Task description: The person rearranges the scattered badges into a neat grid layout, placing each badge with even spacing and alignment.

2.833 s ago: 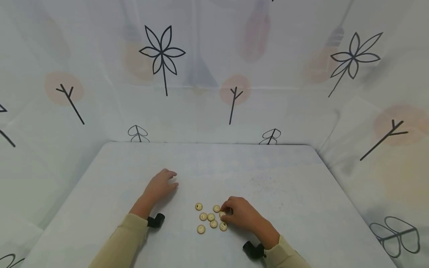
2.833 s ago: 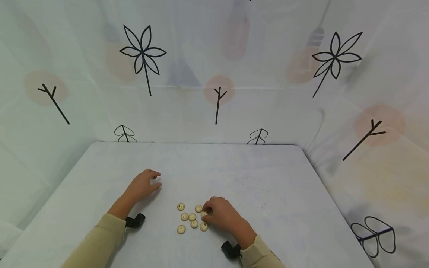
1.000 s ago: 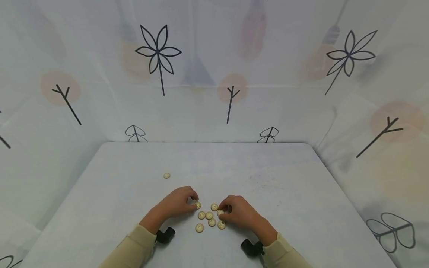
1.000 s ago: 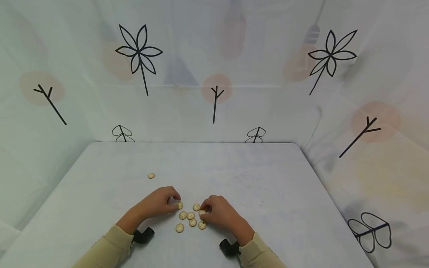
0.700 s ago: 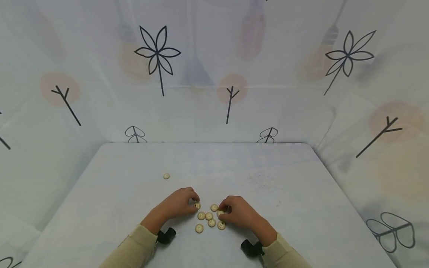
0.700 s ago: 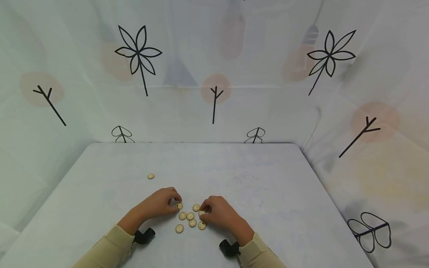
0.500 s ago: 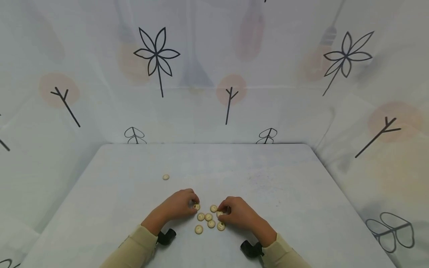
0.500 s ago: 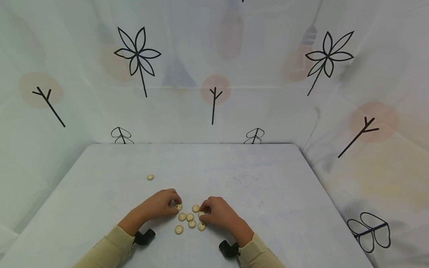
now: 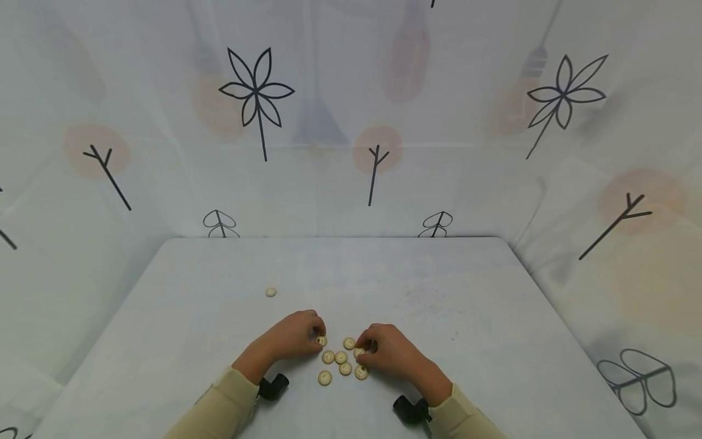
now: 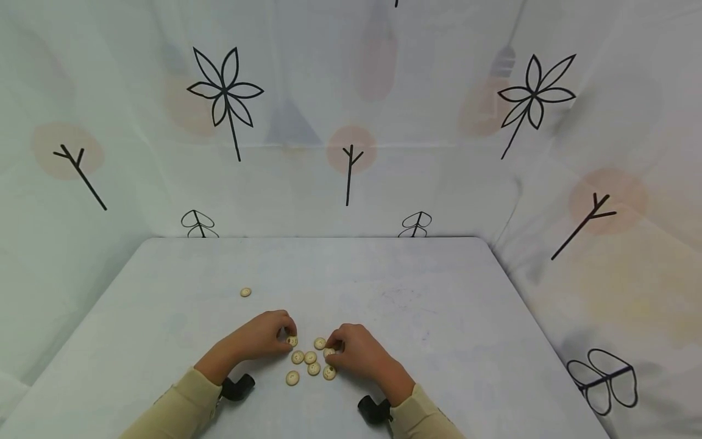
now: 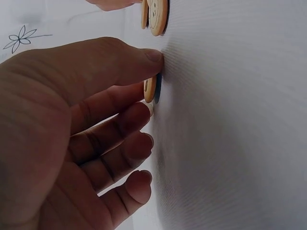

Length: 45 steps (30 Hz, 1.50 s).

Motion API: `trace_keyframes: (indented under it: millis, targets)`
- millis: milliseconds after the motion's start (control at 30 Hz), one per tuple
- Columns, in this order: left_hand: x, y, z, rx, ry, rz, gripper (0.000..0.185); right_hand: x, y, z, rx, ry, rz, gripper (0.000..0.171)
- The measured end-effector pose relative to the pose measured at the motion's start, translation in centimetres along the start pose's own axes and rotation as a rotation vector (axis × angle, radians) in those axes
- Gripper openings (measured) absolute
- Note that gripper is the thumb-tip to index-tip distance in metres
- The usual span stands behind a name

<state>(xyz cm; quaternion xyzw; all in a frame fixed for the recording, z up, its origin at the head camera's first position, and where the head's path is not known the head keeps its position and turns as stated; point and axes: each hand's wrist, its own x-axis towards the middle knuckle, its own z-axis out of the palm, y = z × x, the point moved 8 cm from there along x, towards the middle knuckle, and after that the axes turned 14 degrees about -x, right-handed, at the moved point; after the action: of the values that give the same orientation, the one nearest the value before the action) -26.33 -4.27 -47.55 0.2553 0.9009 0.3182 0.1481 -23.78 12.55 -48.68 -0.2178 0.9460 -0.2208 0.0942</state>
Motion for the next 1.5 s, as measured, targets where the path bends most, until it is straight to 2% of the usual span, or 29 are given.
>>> trace_keyframes:
  millis: [333,767,1200,1500]
  targets:
    - [-0.2,0.1,-0.5,-0.034,0.024,0.014,0.014,0.1,0.0,0.0,-0.018,0.003,0.002,0.016]
    - [0.1,-0.7,-1.9,-0.070,0.082,-0.018,0.018,0.0,-0.1,-0.2,-0.012,0.001,0.011,0.015]
    - [0.3,-2.2,-3.2,-0.045,0.148,-0.088,0.022,-0.2,-0.2,-0.2,-0.018,0.020,-0.017,0.016]
    - [0.3,-2.8,-3.7,-0.038,0.164,-0.129,0.021,-0.2,-0.1,-0.3,-0.018,0.028,-0.023,0.016]
